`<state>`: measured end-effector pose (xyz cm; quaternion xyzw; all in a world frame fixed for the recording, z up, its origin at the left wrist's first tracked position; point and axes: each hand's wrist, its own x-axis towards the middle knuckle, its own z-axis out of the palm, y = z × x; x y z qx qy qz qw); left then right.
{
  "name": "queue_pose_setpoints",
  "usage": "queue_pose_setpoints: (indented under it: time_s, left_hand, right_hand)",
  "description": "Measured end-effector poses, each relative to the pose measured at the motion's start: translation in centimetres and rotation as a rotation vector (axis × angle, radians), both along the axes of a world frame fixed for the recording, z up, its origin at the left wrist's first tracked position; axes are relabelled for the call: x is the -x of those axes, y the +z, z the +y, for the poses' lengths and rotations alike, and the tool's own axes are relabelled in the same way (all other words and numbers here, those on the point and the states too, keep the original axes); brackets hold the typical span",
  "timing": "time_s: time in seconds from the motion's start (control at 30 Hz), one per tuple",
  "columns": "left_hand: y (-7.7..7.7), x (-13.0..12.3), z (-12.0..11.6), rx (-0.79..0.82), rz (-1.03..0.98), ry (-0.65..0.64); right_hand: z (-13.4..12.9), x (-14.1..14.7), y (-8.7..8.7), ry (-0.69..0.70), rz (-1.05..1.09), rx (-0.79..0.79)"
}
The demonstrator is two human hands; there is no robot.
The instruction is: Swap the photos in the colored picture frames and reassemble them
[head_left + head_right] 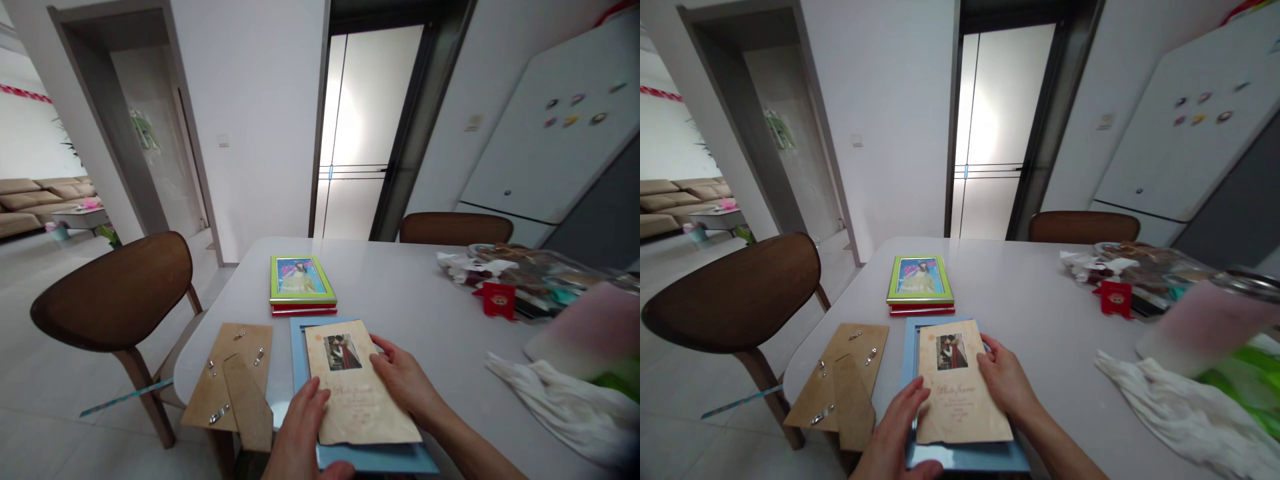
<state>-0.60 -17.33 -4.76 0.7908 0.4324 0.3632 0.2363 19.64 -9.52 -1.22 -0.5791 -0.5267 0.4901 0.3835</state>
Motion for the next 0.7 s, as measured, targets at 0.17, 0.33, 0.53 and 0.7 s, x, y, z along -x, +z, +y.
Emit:
queue_pose_setpoints:
  time_s: [0.17,0.33,0.53,0.7]
  left_hand:
    - [-0.2,0.1,0.4,-0.123,0.267,-0.088]
    - [0.8,0.3,0.9,-0.092,0.363,-0.101]
    - [2.0,3.4,0.4,-0.069,0.396,-0.052]
    - [1.7,10.8,-0.5,-0.04,0.624,0.333]
  right_hand:
    - [0.5,1.1,0.3,0.022,-0.315,-0.178]
    - [0.5,1.1,0.4,0.052,-0.88,-0.362]
    - [0.3,1.2,-0.5,0.019,-1.087,-0.389]
    - [-0.8,2.5,0.1,0.107,-0.969,-0.518]
